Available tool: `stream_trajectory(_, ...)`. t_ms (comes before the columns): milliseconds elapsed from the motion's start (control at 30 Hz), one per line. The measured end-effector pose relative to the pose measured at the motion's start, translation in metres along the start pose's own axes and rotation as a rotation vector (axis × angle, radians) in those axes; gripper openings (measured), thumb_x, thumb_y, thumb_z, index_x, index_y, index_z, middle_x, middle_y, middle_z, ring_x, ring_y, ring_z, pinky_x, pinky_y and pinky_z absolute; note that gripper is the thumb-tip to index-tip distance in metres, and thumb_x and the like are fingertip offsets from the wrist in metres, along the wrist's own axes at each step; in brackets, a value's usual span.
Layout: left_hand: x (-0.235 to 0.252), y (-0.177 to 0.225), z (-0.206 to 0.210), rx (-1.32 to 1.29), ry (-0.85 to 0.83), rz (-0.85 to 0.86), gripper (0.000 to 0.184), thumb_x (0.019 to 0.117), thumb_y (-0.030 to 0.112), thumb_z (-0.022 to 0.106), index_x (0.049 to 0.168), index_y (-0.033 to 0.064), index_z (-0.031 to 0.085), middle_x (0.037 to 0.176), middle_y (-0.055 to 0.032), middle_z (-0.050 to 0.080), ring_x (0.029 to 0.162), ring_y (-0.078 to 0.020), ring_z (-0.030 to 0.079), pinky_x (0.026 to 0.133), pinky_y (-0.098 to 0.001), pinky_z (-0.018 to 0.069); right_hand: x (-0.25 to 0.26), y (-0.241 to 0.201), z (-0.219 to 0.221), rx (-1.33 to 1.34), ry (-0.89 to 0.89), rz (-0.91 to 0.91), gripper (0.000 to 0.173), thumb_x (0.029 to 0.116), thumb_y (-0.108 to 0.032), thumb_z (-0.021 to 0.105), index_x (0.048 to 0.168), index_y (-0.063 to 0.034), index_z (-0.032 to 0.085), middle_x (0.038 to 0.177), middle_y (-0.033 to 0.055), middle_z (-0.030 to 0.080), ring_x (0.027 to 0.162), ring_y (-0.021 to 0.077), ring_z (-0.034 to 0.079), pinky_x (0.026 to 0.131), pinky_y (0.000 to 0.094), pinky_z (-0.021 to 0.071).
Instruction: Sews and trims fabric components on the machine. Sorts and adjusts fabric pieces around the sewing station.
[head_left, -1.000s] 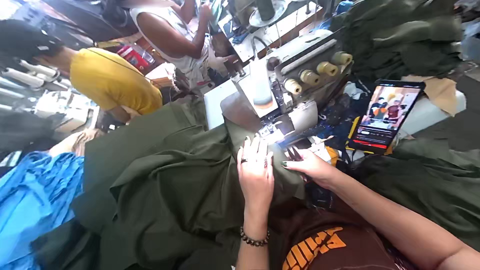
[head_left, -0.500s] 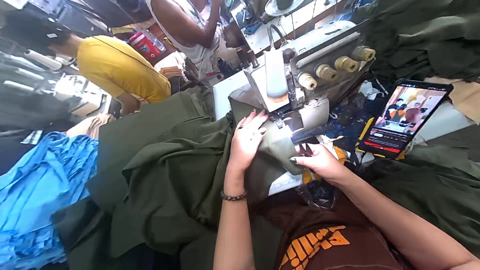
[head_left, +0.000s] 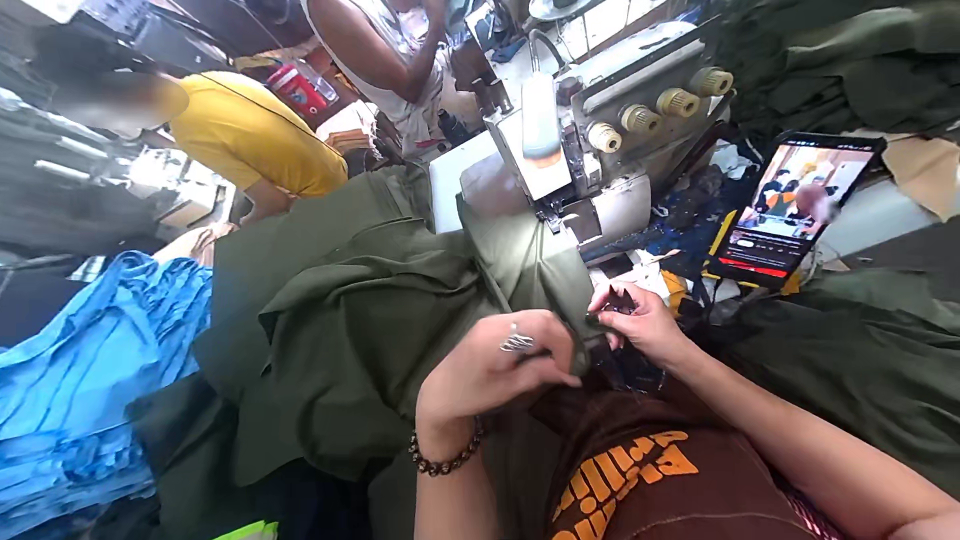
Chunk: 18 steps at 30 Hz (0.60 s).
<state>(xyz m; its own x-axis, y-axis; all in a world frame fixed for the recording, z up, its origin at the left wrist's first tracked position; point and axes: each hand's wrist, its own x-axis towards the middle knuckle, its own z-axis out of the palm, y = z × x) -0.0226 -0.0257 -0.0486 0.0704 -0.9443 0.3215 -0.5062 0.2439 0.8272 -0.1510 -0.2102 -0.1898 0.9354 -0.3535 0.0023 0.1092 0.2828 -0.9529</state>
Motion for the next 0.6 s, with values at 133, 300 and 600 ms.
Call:
stream_trajectory(133,0.035,-0.022,0.015,0.179,0.081,-0.018,0.008,0.0939,0.008,0.071,0.095,-0.0003,0.071,0.093,-0.0053,0.070,0.090,-0.0081,0.067,0.083,-0.0249,0.0567,0.001,-0.002,0.002,0.056,-0.050,0.139,0.015,0.0893,0.002,0.068,0.101,-0.0076,0.071,0.076,-0.0070,0.069,0.049,-0.0008,0.054,0.046,0.0166,0.0481)
stream_trajectory(300,0.043,-0.070,0.012,0.355,0.490,-0.221,0.020,0.0889,-0.003,0.071,0.107,0.0041,0.071,0.114,-0.0053,0.069,0.106,-0.0112,0.067,0.094,-0.0302,0.0559,0.000,-0.006,-0.006,0.169,-0.006,0.324,0.019,0.1065,-0.014,0.051,0.098,-0.0037,0.065,0.056,-0.0030,0.060,0.042,0.0037,0.053,0.044,0.0189,0.0478)
stream_trajectory(600,0.035,-0.073,0.000,0.320,0.540,-0.220,0.026,0.0851,-0.010,0.069,0.108,0.0016,0.066,0.107,-0.0076,0.068,0.094,-0.0109,0.066,0.081,-0.0248,0.0554,-0.002,-0.010,-0.013,0.177,-0.018,0.384,0.026,0.1075,-0.017,0.051,0.087,-0.0055,0.063,0.054,-0.0016,0.059,0.042,0.0048,0.054,0.044,0.0186,0.0492)
